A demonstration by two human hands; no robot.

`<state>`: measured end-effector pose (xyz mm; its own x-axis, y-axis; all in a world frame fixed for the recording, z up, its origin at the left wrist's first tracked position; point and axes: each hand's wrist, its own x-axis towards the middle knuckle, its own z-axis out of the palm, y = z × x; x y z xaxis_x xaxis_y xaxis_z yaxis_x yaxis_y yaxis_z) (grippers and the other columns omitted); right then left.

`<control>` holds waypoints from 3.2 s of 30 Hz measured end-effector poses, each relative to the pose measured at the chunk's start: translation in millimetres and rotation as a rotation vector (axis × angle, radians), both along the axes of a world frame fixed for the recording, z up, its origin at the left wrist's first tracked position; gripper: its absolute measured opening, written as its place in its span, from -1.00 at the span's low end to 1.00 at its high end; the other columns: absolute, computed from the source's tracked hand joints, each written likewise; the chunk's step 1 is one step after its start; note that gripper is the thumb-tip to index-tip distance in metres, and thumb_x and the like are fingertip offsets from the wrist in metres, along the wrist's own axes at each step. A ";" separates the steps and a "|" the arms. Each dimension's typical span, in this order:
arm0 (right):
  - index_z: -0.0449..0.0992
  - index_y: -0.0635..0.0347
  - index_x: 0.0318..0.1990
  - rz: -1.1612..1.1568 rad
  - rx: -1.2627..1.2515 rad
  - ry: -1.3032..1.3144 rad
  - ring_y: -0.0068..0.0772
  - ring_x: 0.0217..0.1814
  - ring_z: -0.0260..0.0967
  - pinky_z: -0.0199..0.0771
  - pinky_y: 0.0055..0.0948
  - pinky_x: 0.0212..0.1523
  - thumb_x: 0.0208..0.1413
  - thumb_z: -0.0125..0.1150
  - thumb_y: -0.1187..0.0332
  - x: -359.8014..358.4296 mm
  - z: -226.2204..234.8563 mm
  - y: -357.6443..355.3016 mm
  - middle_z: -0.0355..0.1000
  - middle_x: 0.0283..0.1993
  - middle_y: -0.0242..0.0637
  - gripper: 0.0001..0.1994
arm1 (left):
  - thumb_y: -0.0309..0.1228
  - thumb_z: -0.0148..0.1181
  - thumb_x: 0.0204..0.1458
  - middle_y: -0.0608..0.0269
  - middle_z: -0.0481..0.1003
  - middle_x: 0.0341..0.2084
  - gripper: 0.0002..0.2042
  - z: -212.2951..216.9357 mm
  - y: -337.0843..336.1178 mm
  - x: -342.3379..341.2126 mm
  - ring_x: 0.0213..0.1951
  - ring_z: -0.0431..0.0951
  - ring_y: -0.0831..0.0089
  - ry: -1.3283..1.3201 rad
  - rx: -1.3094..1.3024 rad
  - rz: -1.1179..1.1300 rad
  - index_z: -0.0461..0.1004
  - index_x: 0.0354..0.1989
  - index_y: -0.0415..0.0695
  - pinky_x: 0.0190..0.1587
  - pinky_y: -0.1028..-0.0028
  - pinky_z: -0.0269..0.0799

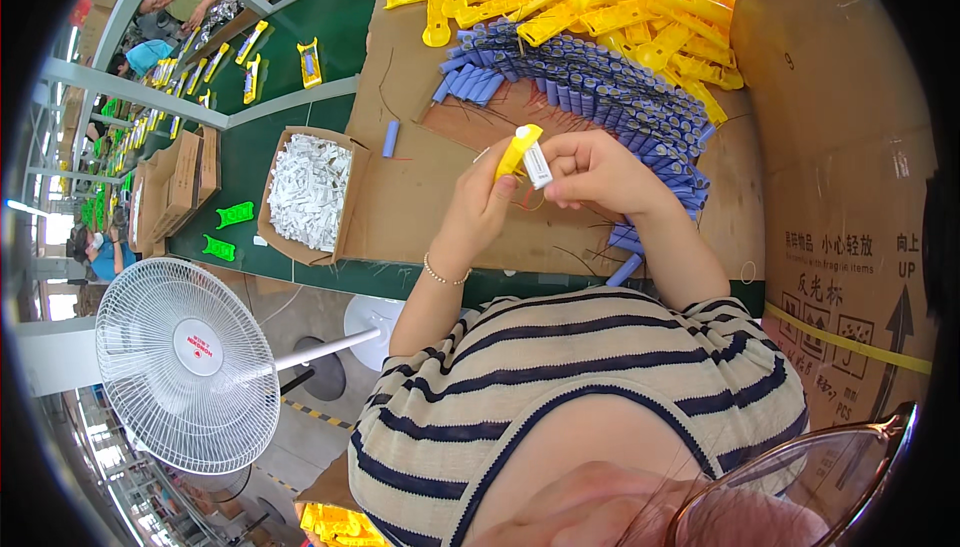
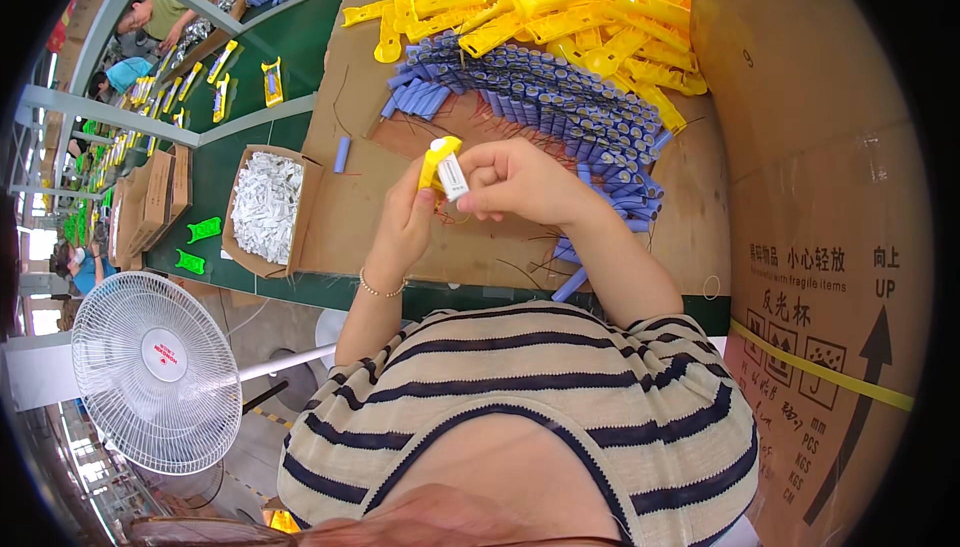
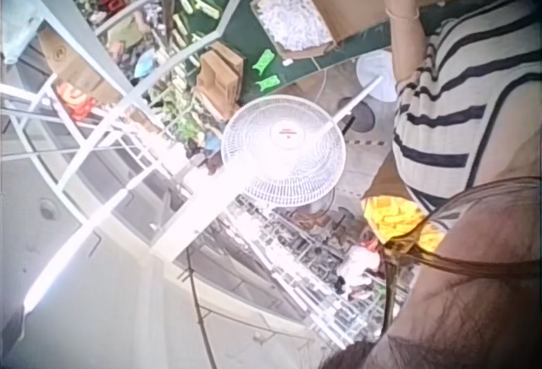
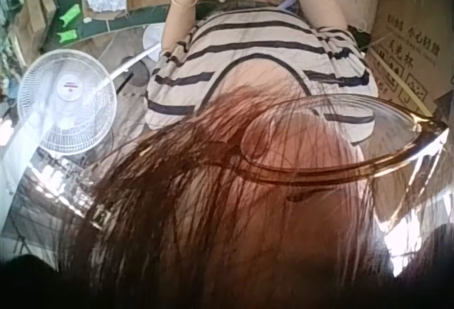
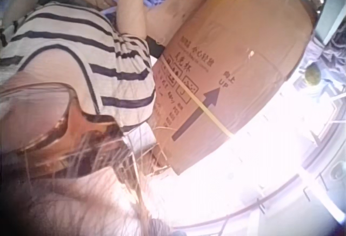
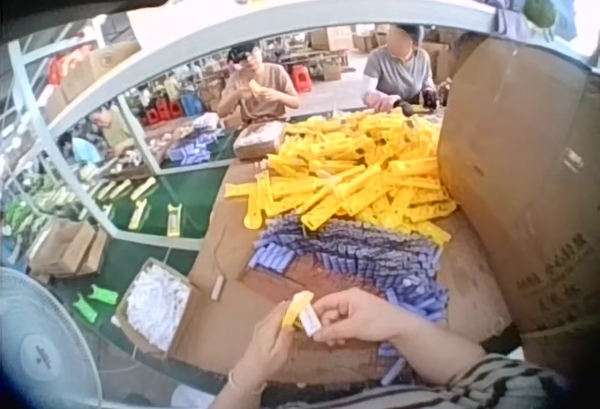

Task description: The person assembles blue electronic components, white plastic parts, and wiring into yellow plastic housings by hand, taking the components from a cardboard box and inserting them into the housings.

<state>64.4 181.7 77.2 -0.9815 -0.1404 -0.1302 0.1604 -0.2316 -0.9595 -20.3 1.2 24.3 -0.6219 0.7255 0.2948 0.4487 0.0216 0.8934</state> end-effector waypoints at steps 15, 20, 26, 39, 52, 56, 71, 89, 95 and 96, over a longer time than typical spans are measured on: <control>0.42 0.31 -0.06 -0.389 0.718 0.678 -0.47 -0.15 0.42 0.41 -0.54 -0.14 0.04 0.11 0.54 -16.2 -27.7 -1.1 0.40 -0.05 -0.17 -0.73 | -0.04 -0.32 0.25 0.25 0.41 -0.43 -0.51 -9.5 10.4 18.1 -0.42 0.40 0.55 -0.596 0.185 -0.306 0.35 -0.17 -0.27 -0.34 0.56 0.33; 0.41 0.34 -0.04 -0.343 -0.152 0.117 -0.51 -0.16 0.44 0.43 -0.56 -0.12 0.08 0.13 0.52 -15.6 -33.8 -2.2 0.50 -0.19 -0.21 -0.73 | -0.02 -0.33 0.25 0.21 0.43 -0.41 -0.49 -5.0 13.9 25.2 -0.40 0.43 0.52 -0.722 0.135 -0.231 0.34 -0.14 -0.28 -0.34 0.54 0.35; 0.38 0.36 0.00 -0.492 -0.136 0.128 -0.49 -0.14 0.44 0.43 -0.54 -0.10 0.06 0.09 0.58 -16.9 -27.1 -6.9 0.46 -0.12 -0.19 -0.70 | -0.27 -0.12 0.24 0.27 0.45 -0.40 -0.68 0.5 27.5 32.5 -0.36 0.43 0.52 -0.566 0.266 0.129 0.40 -0.11 -0.31 -0.28 0.52 0.36; 0.35 0.44 0.02 -0.509 -0.094 0.152 -0.54 -0.17 0.45 0.48 -0.60 -0.20 0.08 0.14 0.52 -20.8 -29.9 -14.4 0.48 -0.13 -0.17 -0.66 | -0.27 -0.17 0.24 0.13 0.39 -0.07 -0.58 -9.7 20.5 35.0 -0.16 0.48 0.40 -0.882 0.383 -0.107 0.11 0.23 -0.13 -0.13 0.45 0.43; 0.52 0.32 -0.44 -0.538 0.667 0.372 -0.44 -0.40 0.33 0.27 -0.51 -0.38 -0.11 0.28 0.48 -5.9 -28.1 -27.8 0.40 -0.47 -0.30 -0.90 | -0.37 -0.22 0.25 0.17 0.22 0.12 -0.52 -10.6 21.3 32.7 0.12 0.27 0.40 -0.543 0.368 0.088 -0.08 0.31 -0.19 0.18 0.43 0.14; 0.52 0.19 -0.48 -0.642 0.949 0.622 -0.35 -0.37 0.31 0.22 -0.38 -0.34 -0.14 0.26 0.45 -5.1 -34.8 -37.3 0.38 -0.47 -0.38 -0.94 | -0.37 -0.26 0.25 0.14 0.26 0.06 -0.54 -18.8 22.6 34.4 0.06 0.30 0.40 -0.258 0.315 0.210 -0.09 0.30 -0.20 0.14 0.42 0.18; 0.47 0.12 -0.52 -0.349 1.211 0.831 -0.36 -0.36 0.28 0.19 -0.37 -0.33 -0.17 0.25 0.41 -14.7 -64.5 -75.0 0.34 -0.43 -0.41 -0.93 | -0.60 -0.14 0.05 0.18 0.35 -0.16 -0.53 -41.7 -17.5 18.3 -0.16 0.37 0.50 -0.581 0.364 0.362 0.00 0.18 -0.23 -0.05 0.52 0.30; 0.46 0.10 -0.27 -0.186 1.700 0.749 -0.23 -0.19 0.36 0.49 -0.31 -0.26 -0.06 0.04 0.43 -157.1 -134.6 22.1 0.37 -0.27 -0.26 -0.83 | -0.59 -0.15 0.01 0.16 0.31 -0.23 -0.55 -39.4 -49.8 20.4 -0.41 0.42 0.44 -0.763 0.454 0.287 0.05 0.13 -0.09 -0.38 0.41 0.47; 0.37 0.12 -0.14 0.041 1.716 0.589 -0.13 -0.22 0.45 0.49 -0.24 -0.27 0.02 -0.05 0.45 -138.7 -118.9 23.4 0.44 -0.28 -0.17 -0.78 | -0.59 -0.15 0.01 0.16 0.31 -0.22 -0.54 -43.8 -50.0 19.5 -0.41 0.42 0.44 -0.761 0.443 0.280 0.04 0.15 -0.10 -0.37 0.43 0.47; 0.37 0.12 -0.14 0.042 1.716 0.587 -0.13 -0.22 0.45 0.49 -0.24 -0.27 0.02 -0.05 0.45 -135.8 -114.5 22.2 0.44 -0.28 -0.17 -0.78 | -0.59 -0.15 0.01 0.16 0.30 -0.22 -0.53 -43.6 -48.4 18.2 -0.41 0.42 0.44 -0.758 0.432 0.273 0.03 0.15 -0.10 -0.37 0.43 0.47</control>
<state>-71.4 204.0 -37.3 -0.9480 -0.2610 0.1823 -0.2707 0.9622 -0.0306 -2.2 -47.2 -19.3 -0.8934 0.4464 -0.0510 -0.2334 -0.3641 0.9016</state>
